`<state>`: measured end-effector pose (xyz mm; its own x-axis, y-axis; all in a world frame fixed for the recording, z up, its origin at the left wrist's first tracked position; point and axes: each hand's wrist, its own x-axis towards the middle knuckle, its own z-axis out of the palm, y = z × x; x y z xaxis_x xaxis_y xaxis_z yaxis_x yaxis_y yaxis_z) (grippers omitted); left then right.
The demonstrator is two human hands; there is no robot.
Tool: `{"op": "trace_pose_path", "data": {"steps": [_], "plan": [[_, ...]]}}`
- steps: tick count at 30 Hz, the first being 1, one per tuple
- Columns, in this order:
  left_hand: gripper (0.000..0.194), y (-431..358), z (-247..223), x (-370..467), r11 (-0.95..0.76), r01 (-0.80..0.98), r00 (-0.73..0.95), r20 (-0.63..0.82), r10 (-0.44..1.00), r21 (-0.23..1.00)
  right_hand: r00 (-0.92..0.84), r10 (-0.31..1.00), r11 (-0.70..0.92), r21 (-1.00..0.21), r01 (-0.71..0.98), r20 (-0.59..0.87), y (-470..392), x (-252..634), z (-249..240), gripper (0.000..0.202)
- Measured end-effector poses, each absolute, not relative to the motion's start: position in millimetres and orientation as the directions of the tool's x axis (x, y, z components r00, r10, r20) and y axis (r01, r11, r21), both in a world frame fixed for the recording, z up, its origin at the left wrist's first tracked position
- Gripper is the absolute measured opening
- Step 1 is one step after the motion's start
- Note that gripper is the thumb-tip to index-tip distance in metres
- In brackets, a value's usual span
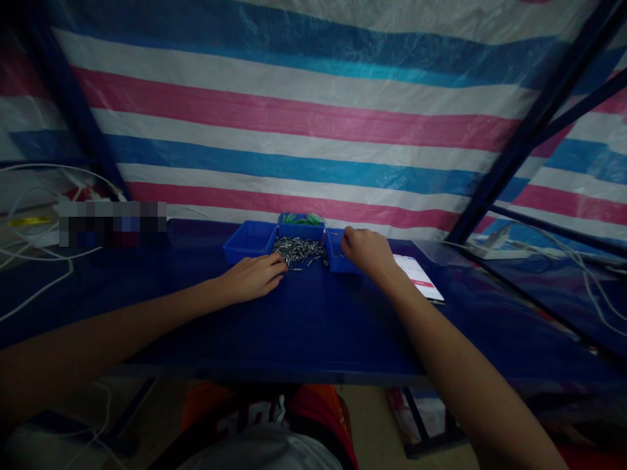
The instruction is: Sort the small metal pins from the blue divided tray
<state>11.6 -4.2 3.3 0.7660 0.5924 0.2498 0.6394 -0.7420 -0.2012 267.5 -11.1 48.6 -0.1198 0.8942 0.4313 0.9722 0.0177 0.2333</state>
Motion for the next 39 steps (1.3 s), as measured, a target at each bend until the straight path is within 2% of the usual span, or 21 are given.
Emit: {"op": "trace_pose_path", "data": {"steps": [2,5,9,12,16,23,30,39], "plan": [[0.021,-3,3,11,-0.752,0.63,0.773,0.248,0.583,-0.194,-0.068,0.902,-0.042,0.244,0.969,0.426,-9,272,46,0.03],[0.021,-2,3,11,-0.766,0.615,0.785,0.242,0.57,-0.189,-0.114,0.9,0.022,0.217,0.976,0.42,-7,273,43,0.029],[0.021,-2,3,11,-0.772,0.608,0.789,0.241,0.565,-0.185,-0.315,0.856,0.312,0.075,0.947,0.409,-11,259,41,0.023],[0.02,-2,4,12,-0.773,0.608,0.79,0.242,0.564,-0.182,-0.527,0.772,0.579,-0.05,0.814,0.355,-18,243,37,0.022],[0.022,-2,3,12,-0.769,0.612,0.786,0.249,0.566,-0.184,-0.67,0.694,0.707,-0.075,0.703,0.265,-23,229,24,0.023],[0.021,0,3,11,-0.782,0.594,0.801,0.232,0.552,-0.188,-0.709,0.662,0.743,-0.09,0.663,0.243,-16,226,4,0.032],[0.021,0,4,10,-0.801,0.559,0.825,0.233,0.514,-0.214,-0.757,0.61,0.79,-0.11,0.603,0.233,-14,225,5,0.028],[0.018,-1,4,11,-0.8,0.561,0.824,0.236,0.516,-0.211,-0.766,0.621,0.784,-0.159,0.6,0.169,-22,225,16,0.022]]}}
